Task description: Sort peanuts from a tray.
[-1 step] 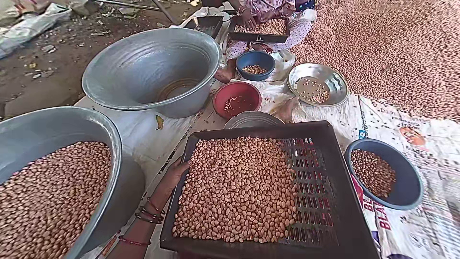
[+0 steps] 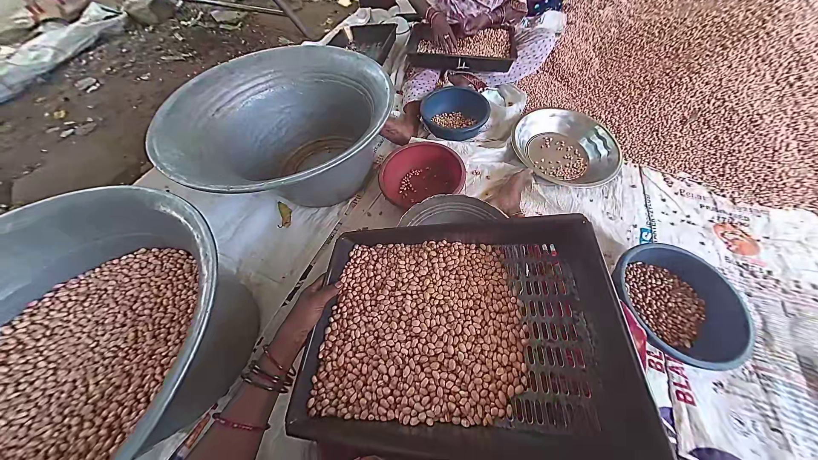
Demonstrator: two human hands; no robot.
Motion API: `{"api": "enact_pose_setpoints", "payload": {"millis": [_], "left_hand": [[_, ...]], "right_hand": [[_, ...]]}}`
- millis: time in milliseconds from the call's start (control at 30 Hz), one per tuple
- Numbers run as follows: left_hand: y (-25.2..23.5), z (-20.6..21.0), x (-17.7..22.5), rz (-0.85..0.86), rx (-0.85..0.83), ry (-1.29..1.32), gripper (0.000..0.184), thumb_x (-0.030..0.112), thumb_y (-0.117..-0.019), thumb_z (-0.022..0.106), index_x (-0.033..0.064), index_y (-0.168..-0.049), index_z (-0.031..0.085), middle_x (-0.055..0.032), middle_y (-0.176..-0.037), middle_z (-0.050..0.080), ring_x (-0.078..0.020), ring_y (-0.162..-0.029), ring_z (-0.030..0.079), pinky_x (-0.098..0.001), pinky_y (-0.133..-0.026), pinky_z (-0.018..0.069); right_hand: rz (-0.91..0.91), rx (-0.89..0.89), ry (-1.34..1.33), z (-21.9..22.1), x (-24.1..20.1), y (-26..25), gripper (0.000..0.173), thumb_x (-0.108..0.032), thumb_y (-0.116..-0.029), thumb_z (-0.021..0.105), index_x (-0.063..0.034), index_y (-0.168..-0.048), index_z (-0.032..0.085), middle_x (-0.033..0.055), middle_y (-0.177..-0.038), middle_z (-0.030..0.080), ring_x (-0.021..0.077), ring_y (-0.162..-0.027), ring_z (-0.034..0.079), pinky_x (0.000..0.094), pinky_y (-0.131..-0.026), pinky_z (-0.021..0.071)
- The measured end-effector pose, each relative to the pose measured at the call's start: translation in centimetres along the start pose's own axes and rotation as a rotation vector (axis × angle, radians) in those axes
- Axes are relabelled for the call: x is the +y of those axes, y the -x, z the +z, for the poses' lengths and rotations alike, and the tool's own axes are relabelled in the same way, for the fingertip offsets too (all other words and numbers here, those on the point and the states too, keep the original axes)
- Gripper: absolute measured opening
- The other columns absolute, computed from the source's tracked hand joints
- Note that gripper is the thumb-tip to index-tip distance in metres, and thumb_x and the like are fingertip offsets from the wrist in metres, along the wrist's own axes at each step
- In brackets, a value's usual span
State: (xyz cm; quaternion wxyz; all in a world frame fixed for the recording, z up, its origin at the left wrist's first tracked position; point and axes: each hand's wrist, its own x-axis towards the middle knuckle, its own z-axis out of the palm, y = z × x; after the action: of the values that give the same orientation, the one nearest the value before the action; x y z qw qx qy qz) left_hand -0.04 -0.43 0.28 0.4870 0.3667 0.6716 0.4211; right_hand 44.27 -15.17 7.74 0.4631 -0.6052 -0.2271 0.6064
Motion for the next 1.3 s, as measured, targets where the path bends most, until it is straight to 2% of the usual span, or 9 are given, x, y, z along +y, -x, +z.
{"api": "enact_pose_setpoints", "payload": {"millis": [167, 333, 400, 500, 633, 800, 1000, 1100, 1300], "left_hand": [[0.5, 0.2, 1.1, 0.052, -0.051, -0.082, 0.026, 0.004, -0.1038, 0.05, -0.0034, -0.128, 0.056, -0.0037, -0.107, 0.065, 0.0035, -0.09, 0.061, -0.0143, -0.081, 0.0503], [1.2, 1.0, 2.8, 0.033, -0.004, -0.383, 0.036, 0.016, -0.1084, 0.049, -0.0013, -0.141, 0.049, -0.0165, -0.125, 0.061, -0.0139, -0.108, 0.06, -0.0323, -0.094, 0.048], [1.7, 1.4, 3.4, 0.14, 0.016, -0.659, 0.057, 0.018, -0.107, 0.051, -0.0012, -0.157, 0.032, -0.0267, -0.153, 0.044, -0.0356, -0.142, 0.045, -0.0524, -0.115, 0.0361], [4.8, 4.0, 4.0, 0.532, 0.0, -0.836, 0.058, 0.016, -0.0996, 0.058, -0.0092, -0.149, 0.043, -0.0349, -0.153, 0.041, -0.0533, -0.142, 0.041, -0.064, -0.115, 0.0334], [9.6, 9.3, 4.9, 0.669, -0.453, -0.818, 0.03, 0.016, -0.1051, 0.052, -0.0034, -0.116, 0.073, -0.0208, -0.094, 0.075, -0.0379, -0.082, 0.074, -0.0566, -0.075, 0.0577], [11.6, 14.8, 5.6, 0.46, -0.88, -1.226, 0.035, 0.02, -0.1107, 0.041, -0.0015, -0.126, 0.063, -0.0261, -0.102, 0.071, -0.046, -0.095, 0.071, -0.0606, -0.078, 0.0541], [12.6, 15.5, 3.1, 0.699, -0.707, -1.238, 0.025, 0.007, -0.1048, 0.045, -0.0058, -0.101, 0.066, -0.0225, -0.081, 0.07, -0.0402, -0.078, 0.073, -0.05, -0.064, 0.0564], [12.2, 15.0, 5.4, 0.322, -0.871, -1.143, 0.034, 0.02, -0.1106, 0.04, -0.0053, -0.122, 0.059, -0.0264, -0.102, 0.069, -0.043, -0.099, 0.07, -0.0568, -0.084, 0.0533], [10.2, 11.2, 5.8, 0.106, -0.634, -0.538, 0.028, 0.015, -0.1056, 0.047, 0.0027, -0.128, 0.058, -0.0015, -0.078, 0.057, -0.0082, -0.062, 0.052, -0.0272, -0.062, 0.0469]], "right_hand": [[-0.331, 0.283, -0.23, -2.6, -4.5, -5.0, 0.07, -0.045, -0.1092, -0.003, -0.0152, -0.101, 0.059, -0.0082, -0.083, 0.075, 0.0076, -0.081, 0.075, 0.0271, -0.079, 0.0628], [-0.774, -0.018, 0.752, 0.1, -4.5, -5.5, 0.069, -0.046, -0.1027, 0.05, 0.0111, -0.142, 0.047, 0.0158, -0.143, 0.059, 0.0172, -0.129, 0.058, 0.0343, -0.104, 0.0503], [-0.943, -0.126, 1.114, 2.6, -3.4, -6.0, 0.049, -0.031, -0.095, 0.062, 0.0088, -0.122, 0.067, 0.0274, -0.12, 0.07, 0.042, -0.112, 0.068, 0.0566, -0.092, 0.0544], [-0.776, -0.503, 1.32, 5.0, -1.5, -6.8, 0.021, -0.011, -0.0971, 0.063, 0.0043, -0.108, 0.074, 0.0238, -0.1, 0.073, 0.0425, -0.095, 0.073, 0.057, -0.08, 0.0579], [-0.766, -0.571, 1.398, 6.3, 2.0, -7.6, 0.015, -0.007, -0.0942, 0.066, 0.0064, -0.097, 0.073, 0.0261, -0.09, 0.07, 0.0444, -0.085, 0.072, 0.0569, -0.071, 0.0582], [-1.092, -0.405, 1.429, 5.8, 4.4, -8.3, 0.009, -0.004, -0.0872, 0.069, 0.0039, -0.083, 0.071, 0.0201, -0.074, 0.067, 0.0367, -0.067, 0.072, 0.0473, -0.056, 0.059], [-1.115, -0.399, 1.409, 5.8, 4.3, -8.6, 0.013, -0.006, -0.0872, 0.067, 0.005, -0.081, 0.07, 0.0192, -0.074, 0.067, 0.0348, -0.066, 0.072, 0.0444, -0.056, 0.0594], [-0.794, -0.527, 1.313, 7.4, 1.3, -8.1, 0.019, -0.005, -0.0978, 0.06, 0.0109, -0.1, 0.07, 0.0259, -0.093, 0.072, 0.041, -0.083, 0.074, 0.0528, -0.072, 0.0588], [-1.012, -0.547, 1.313, 11.9, 1.5, -10.7, 0.019, -0.002, -0.0959, 0.059, 0.0056, -0.105, 0.073, 0.0237, -0.088, 0.07, 0.0406, -0.078, 0.073, 0.052, -0.064, 0.0589]]}}
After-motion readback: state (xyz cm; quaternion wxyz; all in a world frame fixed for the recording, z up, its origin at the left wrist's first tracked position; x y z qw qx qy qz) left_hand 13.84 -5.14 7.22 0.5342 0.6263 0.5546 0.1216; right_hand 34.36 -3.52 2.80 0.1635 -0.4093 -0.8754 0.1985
